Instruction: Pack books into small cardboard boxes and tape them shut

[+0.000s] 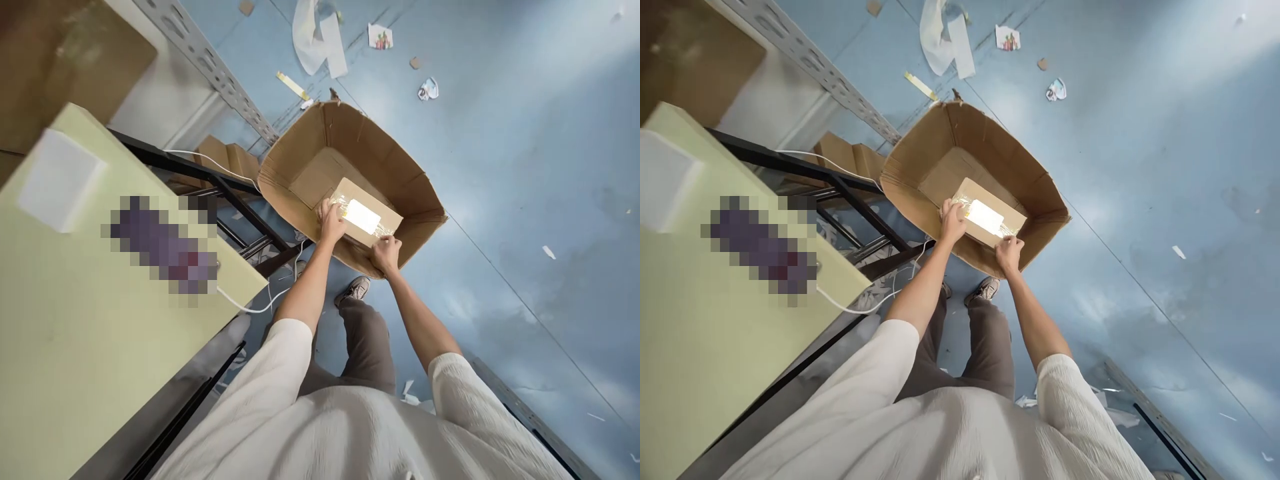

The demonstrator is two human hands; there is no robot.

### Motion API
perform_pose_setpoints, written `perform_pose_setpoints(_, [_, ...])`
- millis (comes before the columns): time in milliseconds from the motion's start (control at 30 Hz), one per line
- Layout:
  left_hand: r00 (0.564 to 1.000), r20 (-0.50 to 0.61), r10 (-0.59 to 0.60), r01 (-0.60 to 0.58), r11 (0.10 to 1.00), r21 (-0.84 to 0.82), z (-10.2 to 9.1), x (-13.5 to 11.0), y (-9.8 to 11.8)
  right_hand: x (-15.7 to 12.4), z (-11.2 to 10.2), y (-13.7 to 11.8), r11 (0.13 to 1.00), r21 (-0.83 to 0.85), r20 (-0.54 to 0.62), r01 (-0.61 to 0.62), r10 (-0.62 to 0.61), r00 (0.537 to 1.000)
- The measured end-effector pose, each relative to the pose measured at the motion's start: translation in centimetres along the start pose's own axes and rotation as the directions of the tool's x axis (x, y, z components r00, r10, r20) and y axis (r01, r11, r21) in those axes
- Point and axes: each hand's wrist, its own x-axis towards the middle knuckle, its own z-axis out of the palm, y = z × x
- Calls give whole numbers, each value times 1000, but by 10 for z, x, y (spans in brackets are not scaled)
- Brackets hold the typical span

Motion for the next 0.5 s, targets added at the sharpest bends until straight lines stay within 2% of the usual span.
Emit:
perform_pose_setpoints(133, [974, 225, -5, -18, 995, 100, 47, -16, -29, 16, 15, 37, 961, -245, 183, 129, -85, 979])
perform_pose_setpoints(233, [940, 340, -22, -27, 990, 139, 71, -39, -39, 18, 13, 61, 871, -440, 347, 217, -58, 936])
perform_pose_setpoints(367, [940, 340, 39, -95, 984, 149, 83, -57, -39, 16, 10, 84, 775, -588, 411, 231, 40, 911])
perform_pose_setpoints(500, [932, 332, 147, -207, 966, 154, 88, -65, -26, 15, 3, 103, 749, -626, 395, 215, 67, 916])
